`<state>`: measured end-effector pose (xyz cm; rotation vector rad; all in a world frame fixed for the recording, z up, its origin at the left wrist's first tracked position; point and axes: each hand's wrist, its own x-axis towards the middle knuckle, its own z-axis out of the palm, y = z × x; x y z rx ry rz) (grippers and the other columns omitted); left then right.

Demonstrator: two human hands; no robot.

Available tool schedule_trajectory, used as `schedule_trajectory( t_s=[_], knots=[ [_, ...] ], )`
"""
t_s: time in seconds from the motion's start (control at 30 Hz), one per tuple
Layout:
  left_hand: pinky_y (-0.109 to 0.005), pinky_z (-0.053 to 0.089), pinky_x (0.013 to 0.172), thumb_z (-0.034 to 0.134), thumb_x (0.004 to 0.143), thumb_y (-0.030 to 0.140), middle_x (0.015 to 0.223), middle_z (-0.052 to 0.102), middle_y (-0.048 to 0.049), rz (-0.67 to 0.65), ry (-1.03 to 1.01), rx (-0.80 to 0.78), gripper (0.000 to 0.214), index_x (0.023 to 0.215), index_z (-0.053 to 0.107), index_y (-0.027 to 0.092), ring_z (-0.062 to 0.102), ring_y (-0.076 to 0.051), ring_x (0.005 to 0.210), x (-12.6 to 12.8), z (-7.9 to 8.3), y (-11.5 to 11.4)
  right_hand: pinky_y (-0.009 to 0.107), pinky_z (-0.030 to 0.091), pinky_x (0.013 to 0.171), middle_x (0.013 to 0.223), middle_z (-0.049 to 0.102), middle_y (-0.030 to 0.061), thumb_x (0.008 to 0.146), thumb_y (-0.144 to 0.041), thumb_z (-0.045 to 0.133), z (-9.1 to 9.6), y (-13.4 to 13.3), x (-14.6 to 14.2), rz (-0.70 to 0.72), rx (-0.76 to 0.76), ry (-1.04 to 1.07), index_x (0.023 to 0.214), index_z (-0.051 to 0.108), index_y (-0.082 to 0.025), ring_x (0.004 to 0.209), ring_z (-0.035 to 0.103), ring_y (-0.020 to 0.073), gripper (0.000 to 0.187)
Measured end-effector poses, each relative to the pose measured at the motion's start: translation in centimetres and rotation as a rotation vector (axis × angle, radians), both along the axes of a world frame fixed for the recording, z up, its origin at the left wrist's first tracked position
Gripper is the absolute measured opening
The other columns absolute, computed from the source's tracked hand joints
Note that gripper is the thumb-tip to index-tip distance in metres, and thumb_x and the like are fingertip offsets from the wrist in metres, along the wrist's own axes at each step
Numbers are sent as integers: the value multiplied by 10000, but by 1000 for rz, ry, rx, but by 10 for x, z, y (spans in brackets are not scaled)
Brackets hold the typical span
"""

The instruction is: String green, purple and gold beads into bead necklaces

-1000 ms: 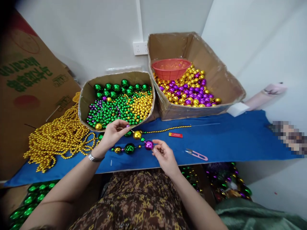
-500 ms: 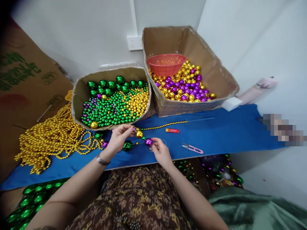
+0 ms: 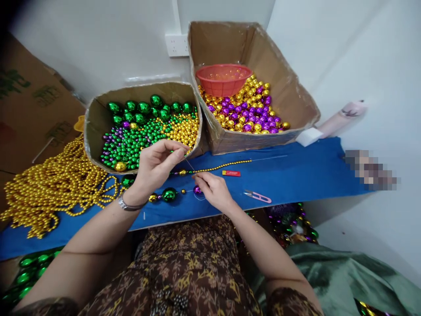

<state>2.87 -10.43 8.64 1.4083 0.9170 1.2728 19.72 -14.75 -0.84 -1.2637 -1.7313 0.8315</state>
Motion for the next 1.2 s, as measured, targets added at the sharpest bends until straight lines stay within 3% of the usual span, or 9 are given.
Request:
schedule_trajectory(
  t_s=[0.1, 0.27, 0.37, 0.47, 0.57, 0.7, 0.87, 1.07, 1.2],
  knots=[
    [-269, 477, 793, 701, 792, 168, 940, 674, -46, 30, -112, -44, 95, 887, 711, 165, 606, -163, 888, 0, -9, -2, 277, 520, 661, 771, 693, 22, 958, -416, 460, 5, 1, 3, -38, 3, 49, 999, 679, -224, 653, 653, 145, 294],
    [-338, 449, 946, 788, 682, 193, 1116, 655, -62, -286, 84, -42, 438, 1101, 661, 209, 592, -225, 1045, 4, -72, -14, 220, 488, 563, 735, 643, -2, 957, -478, 450, 22, 0, 4, -45, -53, 261, 1029, 640, -208, 574, 596, 98, 338],
    [-316, 471, 845, 727, 761, 298, 964, 661, -52, -361, 219, 26, 289, 1016, 659, 181, 594, -205, 899, 13, -98, -20, 220, 483, 581, 702, 613, -11, 950, -490, 458, 31, -1, 0, 14, -48, 256, 996, 644, -205, 589, 584, 97, 344],
    [-280, 464, 741, 591, 870, 359, 881, 646, -46, -365, 285, 86, 228, 992, 642, 174, 568, -172, 787, 20, -105, -21, 232, 475, 615, 661, 581, -21, 944, -489, 476, 34, -2, 4, -14, 0, 217, 974, 656, -207, 613, 574, 105, 336],
    [-290, 450, 745, 505, 919, 337, 926, 661, -56, -379, 421, 169, 229, 1048, 635, 200, 578, -176, 783, 20, -112, -19, 236, 458, 592, 612, 545, -34, 940, -489, 494, 35, -1, 19, -163, 59, 287, 962, 648, -208, 567, 535, 98, 320],
    [-319, 432, 788, 486, 922, 307, 900, 652, -80, -316, 679, 288, 218, 1050, 642, 224, 587, -218, 836, 11, -137, -19, 208, 410, 519, 582, 467, -62, 897, -512, 565, 38, 2, 50, -415, 151, 502, 914, 608, -196, 503, 473, 71, 320],
    [-365, 406, 801, 426, 945, 322, 881, 621, -119, -275, 1003, 402, 266, 1044, 642, 202, 562, -250, 832, -4, -164, -22, 198, 366, 466, 554, 440, -72, 762, -544, 707, 36, 3, 92, -607, 190, 621, 834, 594, -168, 473, 435, 58, 399],
    [-359, 392, 775, 440, 944, 407, 797, 586, -93, -273, 1034, 434, 315, 1113, 628, 219, 566, -228, 750, -25, -170, -17, 231, 357, 440, 514, 459, -58, 688, -496, 774, 22, 3, 115, -840, 180, 708, 744, 593, -177, 438, 424, 68, 372],
    [-336, 398, 751, 484, 915, 495, 781, 589, -94, -276, 1053, 445, 371, 1062, 642, 193, 574, -220, 754, -46, -171, -14, 230, 371, 423, 490, 486, -47, 644, -467, 808, 17, 4, 116, -867, 180, 766, 731, 604, -167, 421, 442, 77, 373]
  ],
)
